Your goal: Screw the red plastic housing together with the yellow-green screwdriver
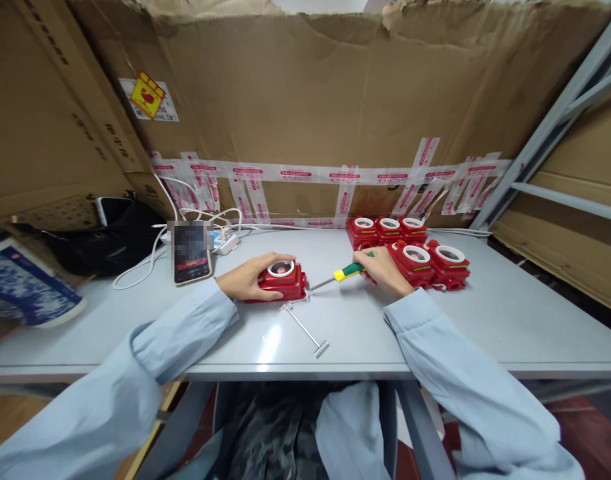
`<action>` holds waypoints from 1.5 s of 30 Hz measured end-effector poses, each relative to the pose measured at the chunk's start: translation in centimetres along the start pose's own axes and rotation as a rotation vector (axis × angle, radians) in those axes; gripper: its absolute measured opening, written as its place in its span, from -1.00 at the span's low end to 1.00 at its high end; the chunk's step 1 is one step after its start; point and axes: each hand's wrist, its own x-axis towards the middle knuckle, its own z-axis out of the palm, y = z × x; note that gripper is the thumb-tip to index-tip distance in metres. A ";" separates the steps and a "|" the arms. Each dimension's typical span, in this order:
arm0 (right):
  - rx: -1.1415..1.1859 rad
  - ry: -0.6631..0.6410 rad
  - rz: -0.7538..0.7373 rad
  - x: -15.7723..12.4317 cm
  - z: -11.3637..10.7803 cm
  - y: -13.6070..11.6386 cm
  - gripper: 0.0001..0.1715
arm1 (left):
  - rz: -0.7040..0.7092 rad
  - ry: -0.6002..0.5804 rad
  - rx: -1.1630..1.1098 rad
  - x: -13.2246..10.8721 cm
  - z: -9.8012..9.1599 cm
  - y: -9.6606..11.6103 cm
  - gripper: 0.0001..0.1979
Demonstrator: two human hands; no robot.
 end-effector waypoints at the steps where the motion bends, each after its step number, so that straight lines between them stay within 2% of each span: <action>1: 0.002 -0.001 0.009 0.0 0.1 0.1 -0.76 | 0.002 -0.002 -0.009 0.0 0.0 0.0 -0.27; 9: 0.032 -0.011 0.051 0.4 0.6 0.7 -0.82 | -0.008 -0.002 -0.042 0.0 0.1 -0.1 -0.29; 25: 0.082 -0.020 0.110 -0.1 0.6 0.4 -0.81 | 0.004 0.015 -0.043 0.0 0.2 -0.3 -0.29; 33: 0.157 -0.072 0.223 0.3 0.7 1.3 -0.85 | 0.042 0.064 -0.078 0.0 0.4 -0.3 -0.32; 45: 0.212 -0.047 0.205 0.3 0.2 0.8 -0.85 | 0.031 0.194 -0.156 -0.1 0.3 -1.0 -0.32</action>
